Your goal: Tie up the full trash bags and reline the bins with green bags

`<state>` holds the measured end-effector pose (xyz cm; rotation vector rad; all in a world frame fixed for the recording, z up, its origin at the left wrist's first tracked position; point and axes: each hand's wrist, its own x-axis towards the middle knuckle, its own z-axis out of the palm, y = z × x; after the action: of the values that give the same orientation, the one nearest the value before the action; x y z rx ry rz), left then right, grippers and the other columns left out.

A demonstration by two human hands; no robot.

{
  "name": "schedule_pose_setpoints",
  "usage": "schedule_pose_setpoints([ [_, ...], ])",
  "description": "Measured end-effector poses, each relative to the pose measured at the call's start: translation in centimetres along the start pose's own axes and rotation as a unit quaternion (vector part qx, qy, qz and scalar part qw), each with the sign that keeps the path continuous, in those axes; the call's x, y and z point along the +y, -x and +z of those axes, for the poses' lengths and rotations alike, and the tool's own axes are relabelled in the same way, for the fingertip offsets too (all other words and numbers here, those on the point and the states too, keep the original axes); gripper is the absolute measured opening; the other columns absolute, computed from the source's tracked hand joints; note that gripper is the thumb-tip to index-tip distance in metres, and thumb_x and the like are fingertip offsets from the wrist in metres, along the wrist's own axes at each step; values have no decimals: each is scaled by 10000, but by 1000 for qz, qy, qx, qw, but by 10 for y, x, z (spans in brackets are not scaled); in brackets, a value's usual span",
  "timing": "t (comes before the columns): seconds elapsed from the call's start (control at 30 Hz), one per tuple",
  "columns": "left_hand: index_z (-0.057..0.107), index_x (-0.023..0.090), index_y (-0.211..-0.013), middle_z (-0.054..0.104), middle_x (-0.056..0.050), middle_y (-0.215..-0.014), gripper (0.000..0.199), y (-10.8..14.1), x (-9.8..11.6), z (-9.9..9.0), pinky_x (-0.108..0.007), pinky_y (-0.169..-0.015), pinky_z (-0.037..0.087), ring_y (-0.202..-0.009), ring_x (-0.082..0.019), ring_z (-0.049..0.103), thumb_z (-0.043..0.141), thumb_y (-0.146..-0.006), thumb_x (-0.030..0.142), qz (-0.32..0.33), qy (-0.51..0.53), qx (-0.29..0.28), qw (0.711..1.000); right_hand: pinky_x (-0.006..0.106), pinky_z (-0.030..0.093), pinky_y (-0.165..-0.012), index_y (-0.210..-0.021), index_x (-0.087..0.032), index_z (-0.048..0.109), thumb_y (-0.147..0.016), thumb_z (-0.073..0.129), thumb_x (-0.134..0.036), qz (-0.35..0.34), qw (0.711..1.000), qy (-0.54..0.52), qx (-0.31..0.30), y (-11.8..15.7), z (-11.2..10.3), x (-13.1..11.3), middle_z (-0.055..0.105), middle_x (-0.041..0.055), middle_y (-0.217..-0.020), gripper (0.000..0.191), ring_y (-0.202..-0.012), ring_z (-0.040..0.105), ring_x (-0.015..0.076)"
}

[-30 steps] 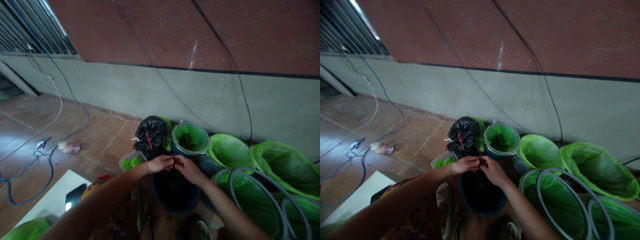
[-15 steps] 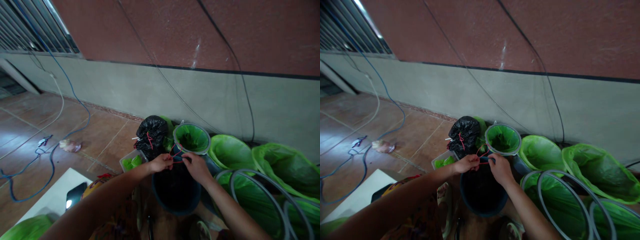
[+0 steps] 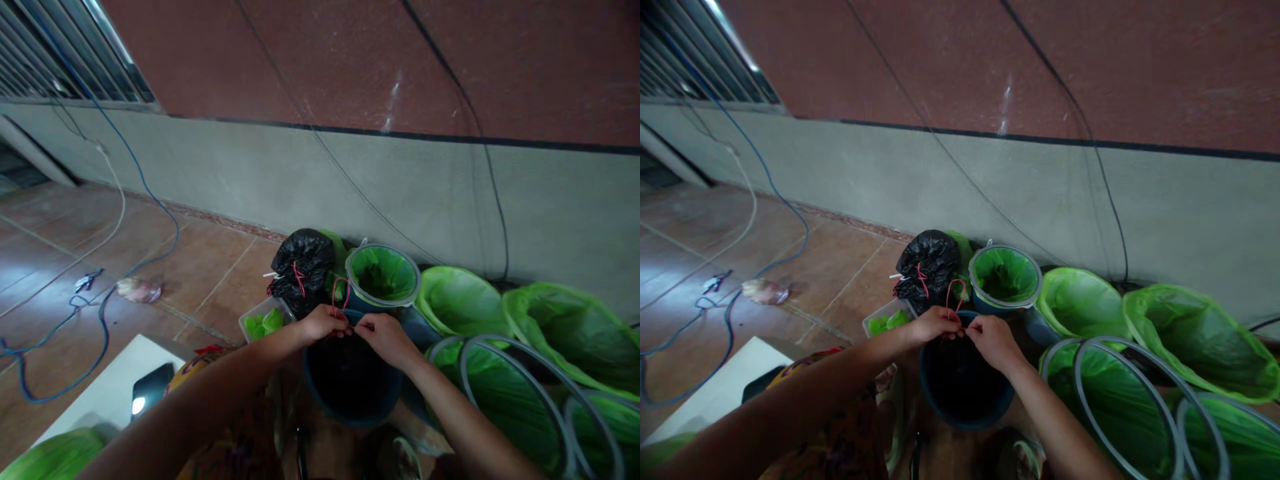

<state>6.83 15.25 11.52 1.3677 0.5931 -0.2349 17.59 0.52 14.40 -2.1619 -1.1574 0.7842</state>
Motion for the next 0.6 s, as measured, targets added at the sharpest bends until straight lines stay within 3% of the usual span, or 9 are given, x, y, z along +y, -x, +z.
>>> schedule_pose_setpoints([
  [0.1, 616, 128, -703, 596, 34, -567, 181, -3, -2, -2, -196, -509, 340, -505, -72, 505, 679, -556, 212, -25, 1, 28, 999, 247, 352, -532, -717, -172, 686, -791, 551, -353, 28, 995, -75, -57, 5, 4, -5, 663, 17, -632, 237, -534, 536, 122],
  [0.17, 608, 135, -683, 550, 60, -522, 162, -4, -1, -4, -195, -485, 321, -471, -67, 465, 678, -542, 175, -21, -56, 27, 998, 243, 341, -510, -692, -173, 676, -802, 531, -366, 29, 993, -90, -72, 6, 5, -8, 633, 8, -585, 265, -507, 514, 115],
  [0.27, 608, 142, -685, 547, 63, -533, 132, -2, 4, -5, -195, -494, 329, -490, -76, 474, 683, -586, 186, 37, -201, -19, 979, 255, 405, -611, -733, -174, 678, -822, 492, -349, 2, 998, -61, 34, 2, 4, -7, 677, 44, -724, 271, -680, 594, 152],
  [0.33, 619, 150, -731, 586, 51, -590, 113, 2, 10, -4, -193, -534, 358, -548, -89, 520, 666, -638, 195, 93, -297, -42, 949, 259, 427, -623, -892, -175, 677, -837, 452, -331, 1, 993, -86, 77, -2, 7, -4, 684, 52, -813, 279, -684, 603, 147],
  [0.47, 630, 180, -840, 645, 26, -716, 140, 11, 20, 2, -192, -605, 399, -649, -113, 586, 590, -708, 154, 150, -426, -19, 892, 191, 317, -411, -1079, -194, 605, -861, 386, -355, 85, 961, -257, -50, -5, 24, 3, 609, -12, -697, 349, -434, 505, 71],
  [0.6, 623, 187, -925, 669, -1, -767, 174, 19, 22, 8, -207, -639, 428, -715, -147, 635, 554, -766, 181, 162, -503, 21, 849, 168, 212, -337, -1012, -183, 596, -836, 409, -374, 128, 940, -306, -84, -3, 38, 9, 572, -27, -667, 320, -370, 442, 48],
])
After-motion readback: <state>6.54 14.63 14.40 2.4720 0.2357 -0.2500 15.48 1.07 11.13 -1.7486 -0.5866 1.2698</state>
